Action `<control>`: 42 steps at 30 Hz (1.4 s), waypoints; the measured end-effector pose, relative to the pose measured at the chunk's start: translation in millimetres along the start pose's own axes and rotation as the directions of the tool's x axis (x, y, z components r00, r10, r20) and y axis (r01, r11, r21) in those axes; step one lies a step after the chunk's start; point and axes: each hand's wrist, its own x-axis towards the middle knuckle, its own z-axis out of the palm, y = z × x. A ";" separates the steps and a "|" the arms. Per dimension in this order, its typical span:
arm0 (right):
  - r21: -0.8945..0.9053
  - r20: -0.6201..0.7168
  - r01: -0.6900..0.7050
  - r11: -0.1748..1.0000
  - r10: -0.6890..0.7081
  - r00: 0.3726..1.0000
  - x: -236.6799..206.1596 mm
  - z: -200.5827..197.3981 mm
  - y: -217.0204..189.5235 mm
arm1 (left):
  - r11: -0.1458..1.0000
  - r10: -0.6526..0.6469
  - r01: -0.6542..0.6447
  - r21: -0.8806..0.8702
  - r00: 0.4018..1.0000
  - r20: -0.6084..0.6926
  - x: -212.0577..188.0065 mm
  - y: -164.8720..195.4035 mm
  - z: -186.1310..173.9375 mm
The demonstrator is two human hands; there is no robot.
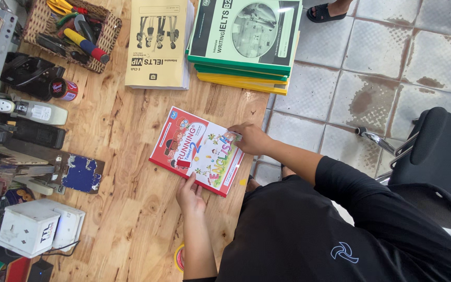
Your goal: The person repeatedly feeds stacks of IELTS study books into a binding machine, retrieves the processed books, and places them on a wooden table. The person handles the books by hand, aligning them before insertion and stacking them after processing.
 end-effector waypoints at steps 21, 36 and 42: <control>0.015 -0.147 0.110 0.994 -0.106 0.983 -18.2 15.5 3.7 | 0.963 0.268 -0.260 0.074 0.950 -0.160 34.1 -11.8 39.7; 0.569 0.028 0.155 0.808 -0.208 0.978 51.6 -27.2 -23.0 | 0.411 0.823 -0.897 0.161 0.441 0.357 -34.6 11.6 46.2; 0.419 -0.102 0.246 0.874 -0.224 0.969 31.3 -32.7 -42.9 | 0.409 0.834 -0.913 0.017 0.381 0.400 -51.7 34.9 44.8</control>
